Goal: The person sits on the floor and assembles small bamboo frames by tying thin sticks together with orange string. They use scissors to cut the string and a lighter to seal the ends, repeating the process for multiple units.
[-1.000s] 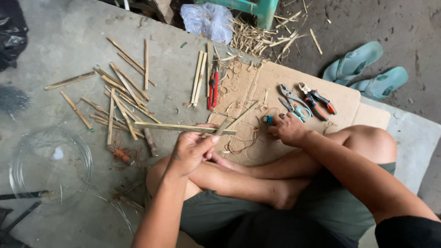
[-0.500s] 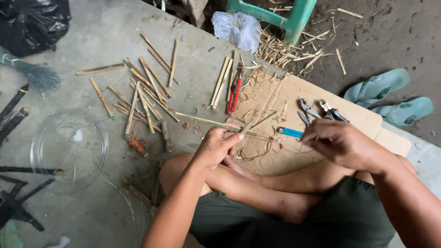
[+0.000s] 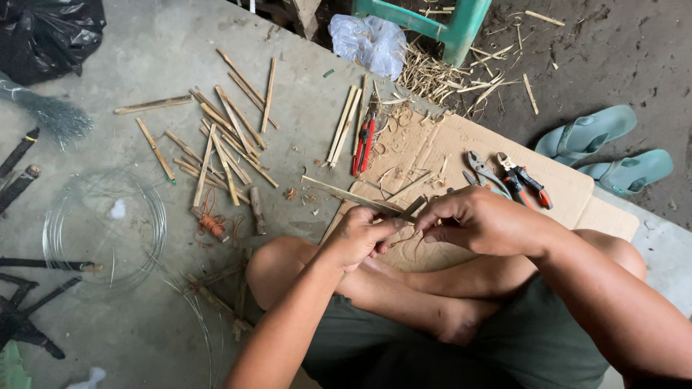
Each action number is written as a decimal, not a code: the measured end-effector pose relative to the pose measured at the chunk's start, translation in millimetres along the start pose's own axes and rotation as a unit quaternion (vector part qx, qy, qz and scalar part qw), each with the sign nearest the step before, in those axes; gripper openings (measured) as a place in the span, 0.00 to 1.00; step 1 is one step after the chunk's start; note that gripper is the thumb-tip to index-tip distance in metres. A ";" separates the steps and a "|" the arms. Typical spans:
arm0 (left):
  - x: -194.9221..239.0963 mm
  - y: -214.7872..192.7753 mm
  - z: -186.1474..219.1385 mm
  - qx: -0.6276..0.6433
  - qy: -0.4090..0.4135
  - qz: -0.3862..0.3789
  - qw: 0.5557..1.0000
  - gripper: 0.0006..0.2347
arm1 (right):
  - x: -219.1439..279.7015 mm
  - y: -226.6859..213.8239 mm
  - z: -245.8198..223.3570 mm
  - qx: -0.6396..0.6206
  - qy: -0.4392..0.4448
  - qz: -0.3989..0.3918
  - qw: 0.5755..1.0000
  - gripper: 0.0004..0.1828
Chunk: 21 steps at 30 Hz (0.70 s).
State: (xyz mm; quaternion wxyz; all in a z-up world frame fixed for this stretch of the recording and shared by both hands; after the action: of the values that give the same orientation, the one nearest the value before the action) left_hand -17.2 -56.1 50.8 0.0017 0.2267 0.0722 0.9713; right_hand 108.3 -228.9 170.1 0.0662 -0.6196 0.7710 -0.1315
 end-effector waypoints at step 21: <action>3.1 11.5 0.5 -0.041 0.012 -0.054 0.998 0.09 | -6.5 18.7 12.1 0.106 -0.042 0.101 0.988 0.04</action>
State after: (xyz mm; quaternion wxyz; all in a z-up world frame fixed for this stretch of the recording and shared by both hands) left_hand -19.5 -67.4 54.3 0.0623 0.2105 0.0442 0.9746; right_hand 95.4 -220.4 152.8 0.1767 -0.5331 0.8078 -0.1790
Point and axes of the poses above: each hand's wrist, its own x-axis away from the middle knuckle, its own y-axis out of the palm, z = x × y, the point moved 2 cm from there along -x, towards the middle knuckle, and after that the axes turned 14 degrees about -x, right-handed, at the moved point
